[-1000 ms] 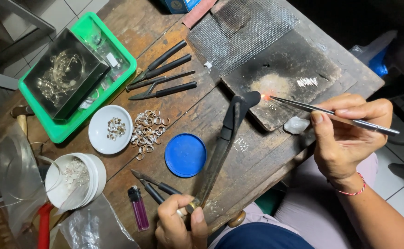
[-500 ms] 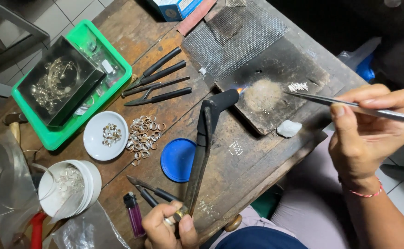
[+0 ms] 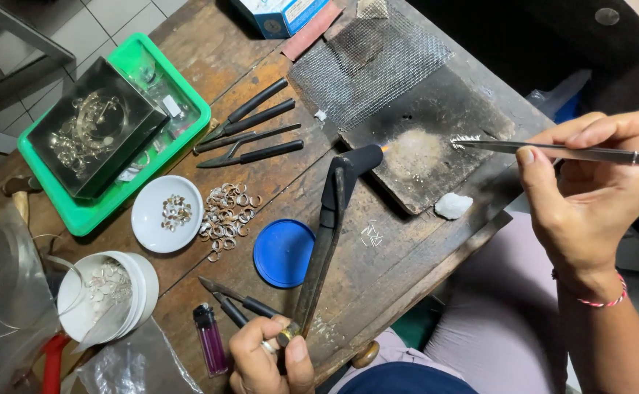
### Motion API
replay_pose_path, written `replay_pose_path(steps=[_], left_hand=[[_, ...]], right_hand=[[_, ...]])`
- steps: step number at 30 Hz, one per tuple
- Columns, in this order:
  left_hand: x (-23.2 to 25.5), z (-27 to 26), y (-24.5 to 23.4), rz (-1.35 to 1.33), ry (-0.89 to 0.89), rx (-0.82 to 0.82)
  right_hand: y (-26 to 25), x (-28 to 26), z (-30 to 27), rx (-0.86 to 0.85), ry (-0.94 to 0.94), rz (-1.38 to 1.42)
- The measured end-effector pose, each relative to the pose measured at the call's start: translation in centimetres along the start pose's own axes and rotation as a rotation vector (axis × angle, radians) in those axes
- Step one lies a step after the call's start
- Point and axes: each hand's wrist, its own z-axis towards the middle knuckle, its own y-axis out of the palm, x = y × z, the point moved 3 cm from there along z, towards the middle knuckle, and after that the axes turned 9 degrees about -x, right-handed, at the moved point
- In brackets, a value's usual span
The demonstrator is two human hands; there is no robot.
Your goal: Soldering small metal jewelry components using a blowtorch and tweezers on a workbench.
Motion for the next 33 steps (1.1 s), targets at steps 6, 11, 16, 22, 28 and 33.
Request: replay_pose_path(steps=[6,11,16,22,28,33], left_hand=[[0.5,0.3,0.2,0.041,0.089,0.075],[1.9,0.8,-1.2,0.043,0.098,-0.073],[2.4,1.5,-2.0,0.039,0.235,-0.238],[2.4,1.6,-2.0,0.005,0.395,-0.238],[2.7,1.8,-2.1,0.014,0.426,-0.255],[3.5,2.2,-2.2,-0.075,0.495,-0.283]], right_hand=[[0.4,-0.4,-0.2,-0.014,-0.017,-0.023],[0.1,-0.9,-2.5,-0.012,0.044,-0.039],[2.1,-3.0,-5.0,-0.105,-0.017,0.009],[4.5,-2.5,-6.8,-0.293,-0.138,0.064],[5.1,-2.8,-6.7,-0.321,-0.117,0.105],[4.4,-2.9,-6.7,-0.254,-0.127,0.033]])
